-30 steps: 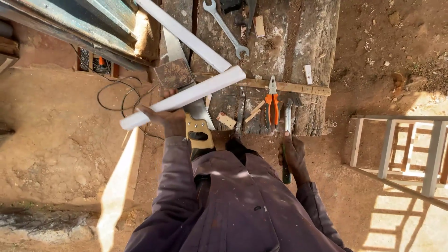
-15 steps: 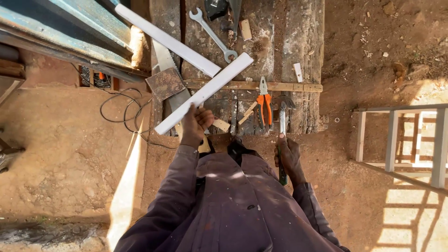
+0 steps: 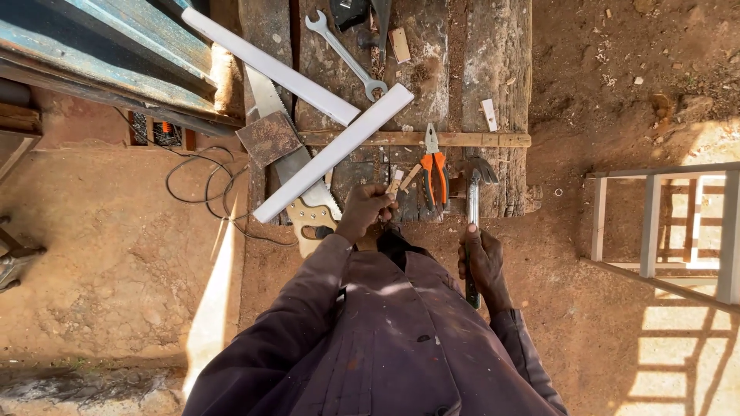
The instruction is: Cutting and preparing white plastic profiles using a hand saw, hammer, and pliers at a workbench.
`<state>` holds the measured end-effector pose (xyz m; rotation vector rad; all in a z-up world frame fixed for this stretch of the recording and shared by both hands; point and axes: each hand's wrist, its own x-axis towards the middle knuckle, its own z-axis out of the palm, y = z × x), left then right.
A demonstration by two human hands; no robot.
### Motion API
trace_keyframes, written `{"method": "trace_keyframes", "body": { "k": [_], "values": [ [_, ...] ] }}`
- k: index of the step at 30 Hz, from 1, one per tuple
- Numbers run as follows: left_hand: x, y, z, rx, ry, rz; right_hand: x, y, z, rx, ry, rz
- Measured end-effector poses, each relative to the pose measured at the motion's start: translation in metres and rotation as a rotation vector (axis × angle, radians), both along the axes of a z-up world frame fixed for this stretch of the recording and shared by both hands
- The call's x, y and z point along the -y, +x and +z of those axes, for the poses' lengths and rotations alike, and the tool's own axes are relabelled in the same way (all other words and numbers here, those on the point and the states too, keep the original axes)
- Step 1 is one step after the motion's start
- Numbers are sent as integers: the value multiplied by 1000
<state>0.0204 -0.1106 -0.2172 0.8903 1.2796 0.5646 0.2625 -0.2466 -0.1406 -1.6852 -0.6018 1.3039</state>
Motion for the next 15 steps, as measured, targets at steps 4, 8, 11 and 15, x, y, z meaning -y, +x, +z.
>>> {"method": "trace_keyframes", "body": {
  "k": [4, 8, 11, 15],
  "values": [
    [-1, -12, 20, 240, -106, 4, -5, -3, 14, 6, 37, 28],
    [6, -14, 27, 341, -155, 2, -23, -10, 51, 73, 163, 154],
    [12, -10, 38, 386, -184, 22, -22, -9, 37, 103, 247, 180],
    [16, -6, 63, 423, -189, 10, -43, -17, 38, 145, 372, 158]
  ]
}}
